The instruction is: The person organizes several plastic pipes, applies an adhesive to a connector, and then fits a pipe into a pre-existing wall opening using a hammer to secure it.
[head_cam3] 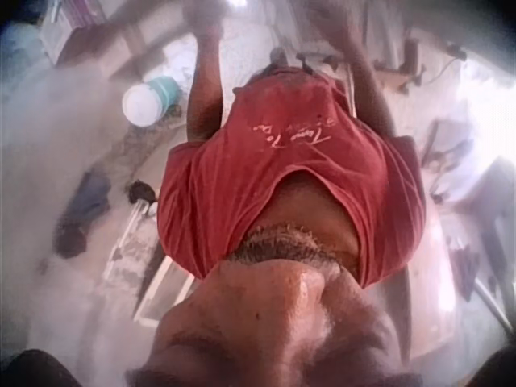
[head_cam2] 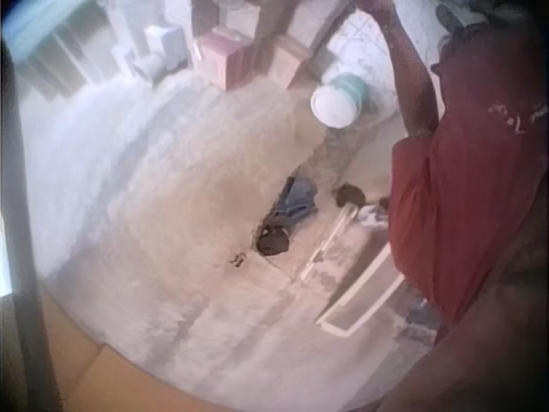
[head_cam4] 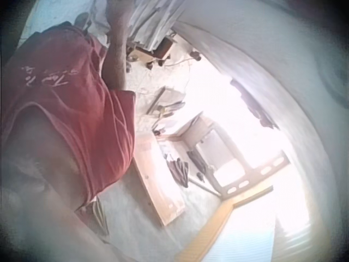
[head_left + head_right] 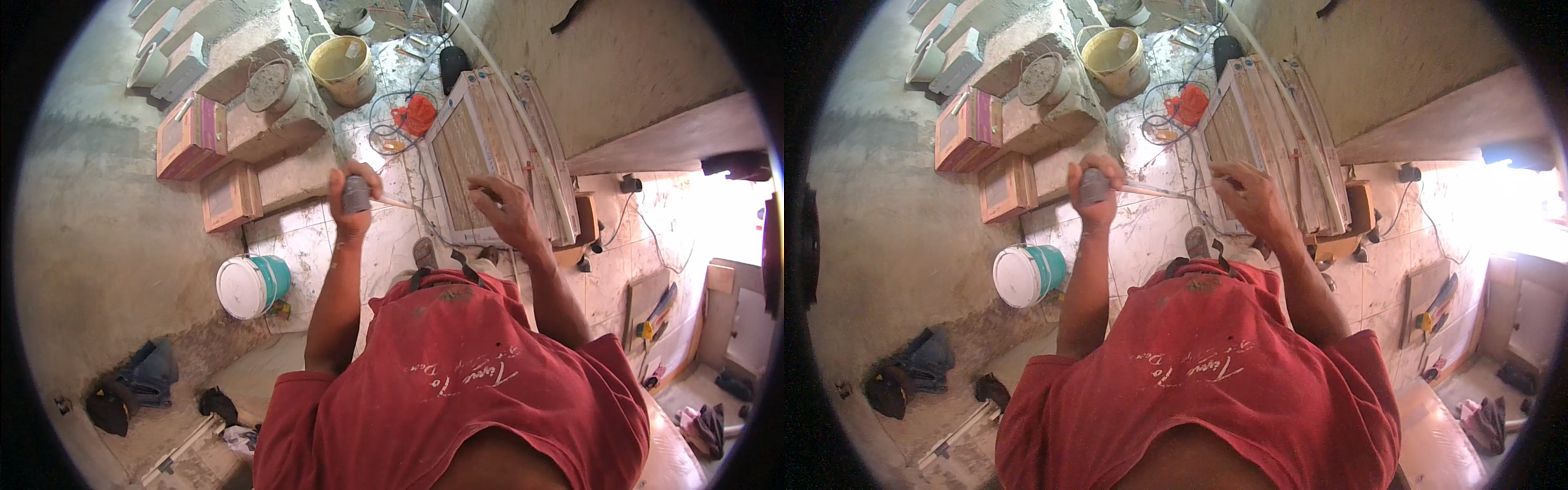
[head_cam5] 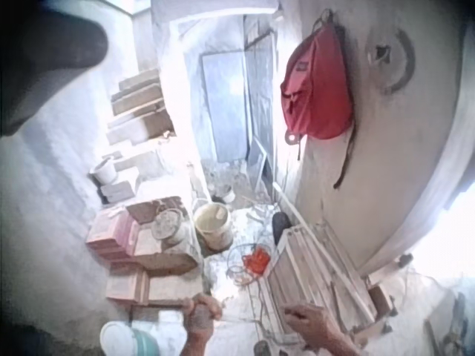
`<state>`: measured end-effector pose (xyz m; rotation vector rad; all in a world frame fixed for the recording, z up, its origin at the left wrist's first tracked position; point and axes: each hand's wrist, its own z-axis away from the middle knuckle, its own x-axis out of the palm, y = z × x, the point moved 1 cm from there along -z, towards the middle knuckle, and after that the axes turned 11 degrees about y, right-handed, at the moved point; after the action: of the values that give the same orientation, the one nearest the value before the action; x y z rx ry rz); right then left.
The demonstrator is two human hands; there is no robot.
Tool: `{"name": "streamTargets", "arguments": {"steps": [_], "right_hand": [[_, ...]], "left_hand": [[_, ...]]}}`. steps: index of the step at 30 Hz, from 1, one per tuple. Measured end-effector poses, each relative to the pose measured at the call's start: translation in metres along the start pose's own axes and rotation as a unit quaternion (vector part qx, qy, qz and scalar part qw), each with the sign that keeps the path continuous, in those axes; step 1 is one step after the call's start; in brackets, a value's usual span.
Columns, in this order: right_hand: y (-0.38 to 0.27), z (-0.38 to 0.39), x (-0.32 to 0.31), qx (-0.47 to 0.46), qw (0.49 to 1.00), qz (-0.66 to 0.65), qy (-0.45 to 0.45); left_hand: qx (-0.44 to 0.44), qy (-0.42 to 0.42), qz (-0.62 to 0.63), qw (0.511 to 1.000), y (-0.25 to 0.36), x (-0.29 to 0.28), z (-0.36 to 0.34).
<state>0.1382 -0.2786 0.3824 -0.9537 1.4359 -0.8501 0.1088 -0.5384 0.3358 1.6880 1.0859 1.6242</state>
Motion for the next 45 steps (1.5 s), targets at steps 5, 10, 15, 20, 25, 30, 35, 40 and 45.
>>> {"name": "streamTargets", "arguments": {"steps": [5, 10, 15, 20, 25, 30, 35, 40, 45], "right_hand": [[0.071, 0.040, -0.013, 0.089, 0.994, 0.055, 0.018], [0.121, 0.075, -0.009, 0.163, 0.981, 0.100, 0.023], [0.148, 0.096, 0.010, 0.098, 0.991, 0.090, 0.000], [0.156, 0.100, 0.004, 0.158, 0.972, 0.159, -0.073], [0.191, 0.121, -0.008, 0.143, 0.979, 0.146, -0.024], [0.209, 0.145, -0.032, 0.196, 0.968, 0.157, -0.011], [0.229, 0.169, -0.030, 0.213, 0.963, 0.163, -0.014], [0.239, 0.162, -0.016, 0.207, 0.970, 0.131, -0.002], [0.223, 0.120, 0.009, 0.201, 0.968, 0.133, -0.065]], "left_hand": [[-0.006, 0.001, 0.040, 0.999, 0.031, -0.040, -0.005], [0.026, 0.091, 0.058, 0.994, 0.032, -0.078, -0.020], [0.108, 0.257, 0.027, 0.960, 0.026, -0.097, -0.029], [0.218, 0.465, -0.123, 0.849, 0.007, -0.101, -0.034], [0.232, 0.484, -0.190, 0.822, -0.022, -0.099, -0.021], [0.175, 0.406, -0.312, 0.841, -0.048, -0.081, 0.002], [0.117, 0.267, -0.382, 0.877, -0.053, -0.088, 0.007], [0.110, 0.220, -0.365, 0.898, -0.029, -0.070, 0.010], [0.204, 0.220, -0.246, 0.922, 0.034, -0.025, 0.001]]}}
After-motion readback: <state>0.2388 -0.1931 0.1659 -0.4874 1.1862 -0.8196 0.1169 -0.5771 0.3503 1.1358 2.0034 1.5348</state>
